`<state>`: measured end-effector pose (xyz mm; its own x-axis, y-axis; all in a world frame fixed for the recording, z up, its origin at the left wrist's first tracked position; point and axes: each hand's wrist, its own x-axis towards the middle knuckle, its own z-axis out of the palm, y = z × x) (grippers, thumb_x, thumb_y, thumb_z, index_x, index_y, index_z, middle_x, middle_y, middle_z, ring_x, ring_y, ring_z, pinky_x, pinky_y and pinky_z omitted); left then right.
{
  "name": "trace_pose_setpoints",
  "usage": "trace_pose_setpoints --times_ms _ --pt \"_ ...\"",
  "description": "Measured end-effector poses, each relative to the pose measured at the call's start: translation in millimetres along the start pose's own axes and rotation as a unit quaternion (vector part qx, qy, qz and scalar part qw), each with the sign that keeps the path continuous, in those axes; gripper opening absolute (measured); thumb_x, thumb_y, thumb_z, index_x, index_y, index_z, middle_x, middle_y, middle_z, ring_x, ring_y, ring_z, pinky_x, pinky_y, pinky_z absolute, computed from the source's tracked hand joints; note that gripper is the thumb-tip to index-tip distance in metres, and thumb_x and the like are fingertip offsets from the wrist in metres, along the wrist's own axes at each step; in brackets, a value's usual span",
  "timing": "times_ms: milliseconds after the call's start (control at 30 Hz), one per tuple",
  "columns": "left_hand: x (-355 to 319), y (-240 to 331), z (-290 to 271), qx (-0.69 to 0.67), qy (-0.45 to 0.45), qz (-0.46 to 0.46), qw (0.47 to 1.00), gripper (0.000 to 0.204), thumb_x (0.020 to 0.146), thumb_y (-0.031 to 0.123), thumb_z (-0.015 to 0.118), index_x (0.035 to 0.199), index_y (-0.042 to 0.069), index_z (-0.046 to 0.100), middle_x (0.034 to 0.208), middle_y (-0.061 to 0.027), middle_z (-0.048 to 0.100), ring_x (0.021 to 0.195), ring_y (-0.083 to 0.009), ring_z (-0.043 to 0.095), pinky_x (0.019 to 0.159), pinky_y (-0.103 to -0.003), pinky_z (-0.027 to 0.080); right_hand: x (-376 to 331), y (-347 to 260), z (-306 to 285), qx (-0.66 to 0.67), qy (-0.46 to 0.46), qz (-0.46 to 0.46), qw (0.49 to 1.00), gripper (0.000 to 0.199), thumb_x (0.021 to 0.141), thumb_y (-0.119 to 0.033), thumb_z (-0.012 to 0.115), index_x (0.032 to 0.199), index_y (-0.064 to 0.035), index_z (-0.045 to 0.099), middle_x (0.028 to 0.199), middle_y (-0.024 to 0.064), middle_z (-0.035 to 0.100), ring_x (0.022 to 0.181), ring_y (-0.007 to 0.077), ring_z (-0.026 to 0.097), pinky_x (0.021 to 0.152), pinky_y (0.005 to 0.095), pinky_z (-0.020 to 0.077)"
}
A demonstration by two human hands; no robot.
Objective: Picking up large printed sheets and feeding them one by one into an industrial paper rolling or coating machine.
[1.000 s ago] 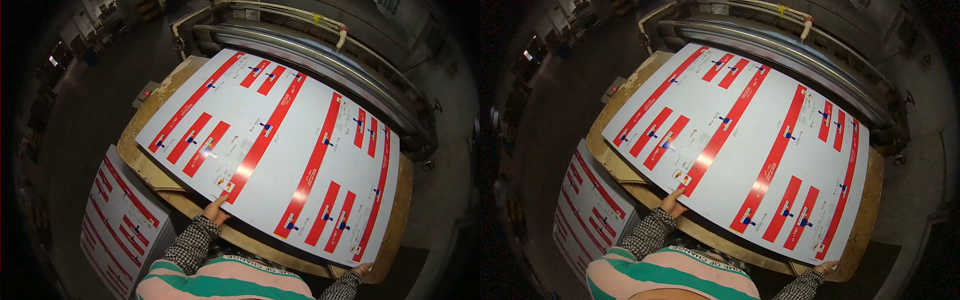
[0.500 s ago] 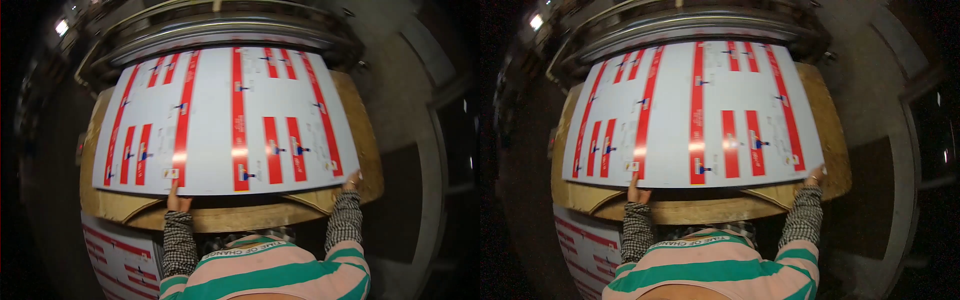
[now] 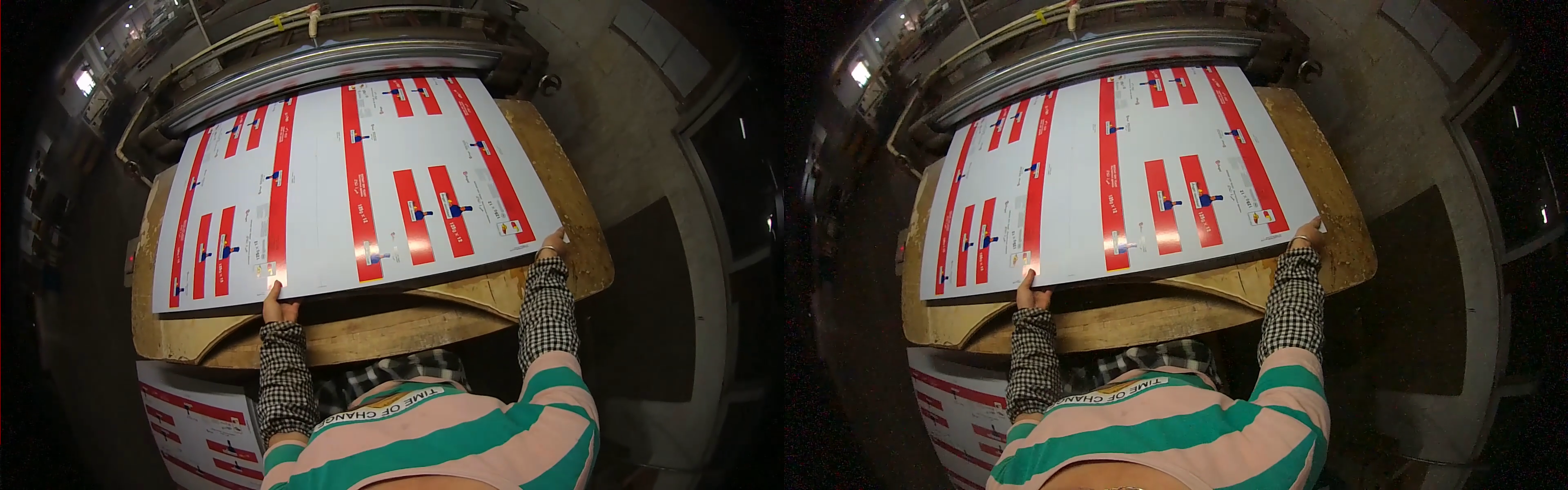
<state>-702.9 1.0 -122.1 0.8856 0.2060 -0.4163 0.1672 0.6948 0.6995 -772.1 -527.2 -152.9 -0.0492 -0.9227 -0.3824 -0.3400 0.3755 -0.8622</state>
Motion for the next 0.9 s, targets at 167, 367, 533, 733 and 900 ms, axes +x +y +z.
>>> trace_pose_setpoints --times_ms 167,367,533,733,900 --pt "13.3 -20.3 5.7 0.012 -0.074 -0.062 0.995 0.041 0.080 0.016 0.051 0.115 0.003 0.036 0.113 -0.0122 0.044 0.102 -0.0269 0.044 0.089 -0.046 0.033 147.1 52.0 11.7 -0.071 0.228 -0.172 0.956 0.076 0.073 -0.056 0.046 0.099 0.0149 0.046 0.096 0.0270 0.053 0.082 0.0356 0.056 0.068 0.0414 0.0452" --pt "-3.1 -15.3 2.4 0.007 0.004 -0.033 0.999 0.042 0.075 0.021 0.057 0.111 0.006 0.042 0.106 -0.0115 0.049 0.096 -0.0257 0.047 0.081 -0.047 0.033 94.6 36.9 -1.2 -0.112 0.047 -0.043 0.992 0.074 0.077 -0.058 0.036 0.093 0.0125 0.052 0.091 0.0230 0.056 0.076 0.0304 0.057 0.062 0.0407 0.0461" --pt "4.6 -11.3 -16.8 0.000 0.008 -0.018 1.000 0.049 0.076 0.020 0.056 0.118 0.007 0.036 0.117 -0.0116 0.042 0.105 -0.0256 0.042 0.086 -0.052 0.025 60.2 39.0 -0.3 -0.189 0.015 -0.067 0.980 0.071 0.081 -0.055 0.029 0.103 0.0099 0.048 0.101 0.0263 0.051 0.085 0.0316 0.054 0.069 0.0415 0.0442" --pt "17.2 -10.4 -6.7 0.048 0.003 -0.010 0.999 0.040 0.074 0.025 0.060 0.105 0.003 0.047 0.093 -0.0121 0.054 0.073 -0.0241 0.055 0.056 -0.041 0.044 79.8 21.9 -10.0 -0.189 0.006 -0.109 0.976 0.056 0.081 -0.043 0.039 0.102 0.0074 0.047 0.096 0.0224 0.054 0.081 0.0314 0.055 0.067 0.0397 0.0443" --pt "15.6 -17.3 -14.5 0.085 0.002 0.016 0.996 0.038 0.072 0.023 0.062 0.100 0.003 0.048 0.085 -0.0102 0.055 0.065 -0.0220 0.054 0.046 -0.037 0.042 -79.9 35.9 45.8 -0.026 -0.128 -0.558 0.819 0.020 0.073 -0.018 0.056 0.077 0.0014 0.053 0.076 0.0157 0.054 0.076 0.0289 0.051 0.070 0.0356 0.0399"
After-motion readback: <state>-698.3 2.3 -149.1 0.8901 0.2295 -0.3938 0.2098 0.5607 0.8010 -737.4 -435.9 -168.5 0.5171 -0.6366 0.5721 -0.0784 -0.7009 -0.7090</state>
